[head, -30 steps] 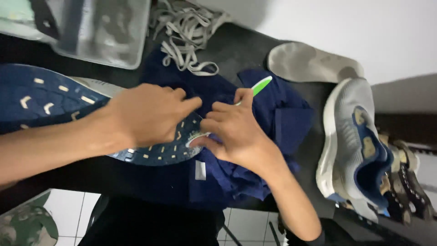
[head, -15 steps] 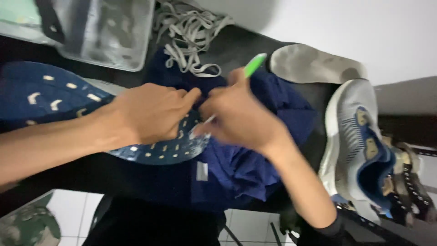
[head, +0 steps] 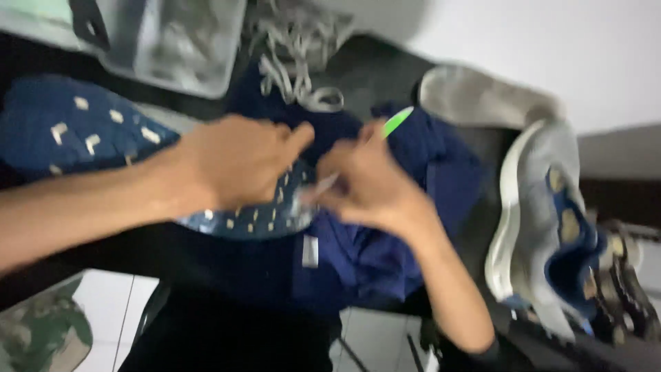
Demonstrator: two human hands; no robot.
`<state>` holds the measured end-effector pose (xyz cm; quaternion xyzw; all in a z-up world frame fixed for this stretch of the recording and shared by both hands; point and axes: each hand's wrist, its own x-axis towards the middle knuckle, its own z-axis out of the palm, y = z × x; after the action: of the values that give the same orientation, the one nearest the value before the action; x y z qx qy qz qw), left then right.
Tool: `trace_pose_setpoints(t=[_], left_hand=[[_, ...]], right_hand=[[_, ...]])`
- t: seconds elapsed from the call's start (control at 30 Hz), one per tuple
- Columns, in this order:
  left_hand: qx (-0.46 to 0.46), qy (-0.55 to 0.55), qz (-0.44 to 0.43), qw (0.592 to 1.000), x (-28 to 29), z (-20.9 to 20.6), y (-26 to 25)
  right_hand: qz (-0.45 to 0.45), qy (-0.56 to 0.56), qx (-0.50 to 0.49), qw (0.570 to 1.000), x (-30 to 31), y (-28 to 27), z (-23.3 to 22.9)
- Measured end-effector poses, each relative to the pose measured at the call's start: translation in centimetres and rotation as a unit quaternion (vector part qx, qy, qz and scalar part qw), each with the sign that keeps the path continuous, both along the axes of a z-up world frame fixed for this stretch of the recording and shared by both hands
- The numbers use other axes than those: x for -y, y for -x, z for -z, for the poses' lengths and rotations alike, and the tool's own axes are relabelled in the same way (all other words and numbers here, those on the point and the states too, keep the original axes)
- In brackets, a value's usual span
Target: Scrubbing the upper, midsole, and sole of a sneaker using a large brush and a toothbrush with soapy water.
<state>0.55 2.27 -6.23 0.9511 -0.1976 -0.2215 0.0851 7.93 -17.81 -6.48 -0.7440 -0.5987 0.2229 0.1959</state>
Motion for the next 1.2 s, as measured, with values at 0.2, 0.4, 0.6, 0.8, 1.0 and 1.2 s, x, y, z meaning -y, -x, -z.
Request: trace_pose_setpoints(t=[0.2, 0.4, 0.6, 0.8, 1.0, 1.2], left_hand=[[0.059, 0.021, -0.012, 0.998, 0.5, -0.2, 0.4], [0.013, 0.026, -0.055, 0.998, 0.4, -1.1, 0.4], [0.046, 0.034, -0.063, 0.996, 0.3, -1.4, 0.4], [0.130, 0.025, -0.013, 0.991, 0.2, 0.2, 1.4], [0.137, 0.006, 0.022, 0.990, 0.1, 0.5, 1.7], [0.103, 0.008, 0.008, 0.995, 0.0, 0.6, 1.4]], right_hand=[[0.084, -0.072, -0.026, 0.994, 1.3, 1.0, -0.4], [0.059, -0.068, 0.078, 0.993, 1.5, 1.0, -0.4], [0.070, -0.090, 0.077, 0.990, 1.4, 2.4, 0.4], [0.106, -0.116, 0.103, 0.982, 1.7, 1.3, -0.2], [0.152, -0.177, 0.066, 0.970, 1.7, 0.2, 0.2], [0.153, -0.160, 0.090, 0.971, 1.4, -0.3, -0.3]])
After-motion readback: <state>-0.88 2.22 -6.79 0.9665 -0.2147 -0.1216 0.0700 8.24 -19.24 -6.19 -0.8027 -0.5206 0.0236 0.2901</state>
